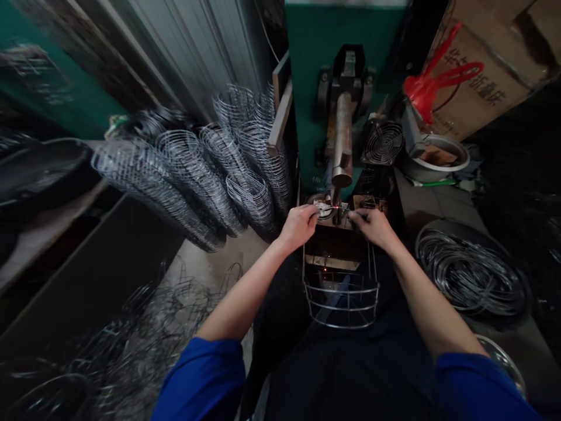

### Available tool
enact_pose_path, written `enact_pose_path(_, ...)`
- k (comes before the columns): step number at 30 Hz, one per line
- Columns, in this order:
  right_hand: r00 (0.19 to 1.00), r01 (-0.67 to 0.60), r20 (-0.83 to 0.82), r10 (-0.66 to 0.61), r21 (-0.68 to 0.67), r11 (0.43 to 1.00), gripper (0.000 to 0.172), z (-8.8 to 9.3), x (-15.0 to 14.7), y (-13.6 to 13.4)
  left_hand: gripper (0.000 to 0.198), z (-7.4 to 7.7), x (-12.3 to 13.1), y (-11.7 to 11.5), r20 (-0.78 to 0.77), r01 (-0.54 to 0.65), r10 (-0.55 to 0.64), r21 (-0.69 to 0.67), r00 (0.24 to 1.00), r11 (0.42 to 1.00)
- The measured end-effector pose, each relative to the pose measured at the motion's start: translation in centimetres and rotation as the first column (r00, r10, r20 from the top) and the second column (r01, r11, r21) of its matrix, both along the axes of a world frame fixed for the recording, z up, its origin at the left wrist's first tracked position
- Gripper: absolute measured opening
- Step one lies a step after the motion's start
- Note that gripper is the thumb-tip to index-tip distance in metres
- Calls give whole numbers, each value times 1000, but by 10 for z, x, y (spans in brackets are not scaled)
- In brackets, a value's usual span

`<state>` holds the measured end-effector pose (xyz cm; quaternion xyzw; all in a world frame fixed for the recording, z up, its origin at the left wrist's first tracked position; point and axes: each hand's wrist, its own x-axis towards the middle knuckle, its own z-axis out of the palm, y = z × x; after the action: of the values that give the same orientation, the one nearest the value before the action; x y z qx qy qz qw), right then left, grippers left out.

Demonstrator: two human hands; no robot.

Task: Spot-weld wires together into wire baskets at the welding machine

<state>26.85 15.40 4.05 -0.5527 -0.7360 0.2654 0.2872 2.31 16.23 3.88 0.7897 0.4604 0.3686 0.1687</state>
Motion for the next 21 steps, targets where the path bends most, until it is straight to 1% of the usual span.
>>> enact_pose_path(2,995,59,-80,-57,21,998,43,5,4,-21,17,-3,-4,-15,165,14,1,-91,986,996)
enact_pose_path(3,989,99,-116,-92,52,994,43,10,6,-35,25,-8,-5,-26,275,37,11,-169,961,985)
enact_pose_path(4,981,145,-146,-130,95,985,42,17,9,-50,38,-15,-6,-40,391,82,32,-270,920,959)
enact_pose_path(5,971,192,-170,-167,143,971,40,24,10,-66,51,-25,-6,-55,506,157,56,-368,861,916)
enact_pose_path(6,963,228,-192,-191,194,954,37,32,11,-79,61,-36,-4,-70,613,269,85,-461,786,846)
enact_pose_path(7,957,252,-204,-205,243,937,35,38,12,-91,69,-48,-1,-86,697,402,122,-537,707,741)
enact_pose_path(8,954,267,-213,-210,290,919,33,43,13,-99,78,-59,4,-100,759,522,163,-570,631,635)
enact_pose_path(9,954,270,-216,-206,324,907,33,46,16,-105,83,-69,9,-114,789,617,203,-588,580,522)
enact_pose_path(10,954,272,-218,-205,349,897,33,46,20,-109,81,-77,17,-126,797,673,245,-600,552,433)
enact_pose_path(11,953,278,-219,-208,365,889,34,43,28,-113,75,-82,24,-136,792,694,291,-611,537,380)
enact_pose_path(12,951,287,-220,-217,369,884,34,38,38,-117,65,-85,32,-143,775,690,338,-630,533,357)
enact_pose_path(13,947,303,-218,-236,365,880,36,30,52,-123,55,-86,38,-148,751,665,390,-657,534,356)
enact_pose_path(14,939,332,-212,-270,356,874,39,19,70,-132,47,-86,44,-151,721,624,441,-689,535,368)
enact_pose_path(15,924,379,-199,-328,340,861,42,6,92,-144,43,-86,47,-151,689,577,487,-720,536,384)
enact_pose_path(16,897,441,-172,-407,313,841,42,-9,117,-158,44,-85,48,-150,661,529,524,-748,537,401)
enact_pose_path(17,840,541,-130,-527,289,790,35,-27,143,-176,49,-85,48,-148,637,483,552,-770,538,417)
enact_pose_path(18,741,662,-58,-669,234,712,27,-46,170,-196,55,-85,47,-145,614,436,574,-789,542,432)
enact_pose_path(19,598,788,64,-799,136,600,19,-65,195,-218,62,-86,46,-142,591,389,594,-806,546,445)
enact_pose_path(20,430,894,211,-878,39,447,15,-85,216,-241,66,-87,44,-140,569,350,613,-822,548,450)
enact_pose_path(21,352,931,272,-896,1,366,14,-104,234,-263,69,-89,44,-138,546,319,631,-837,550,446)
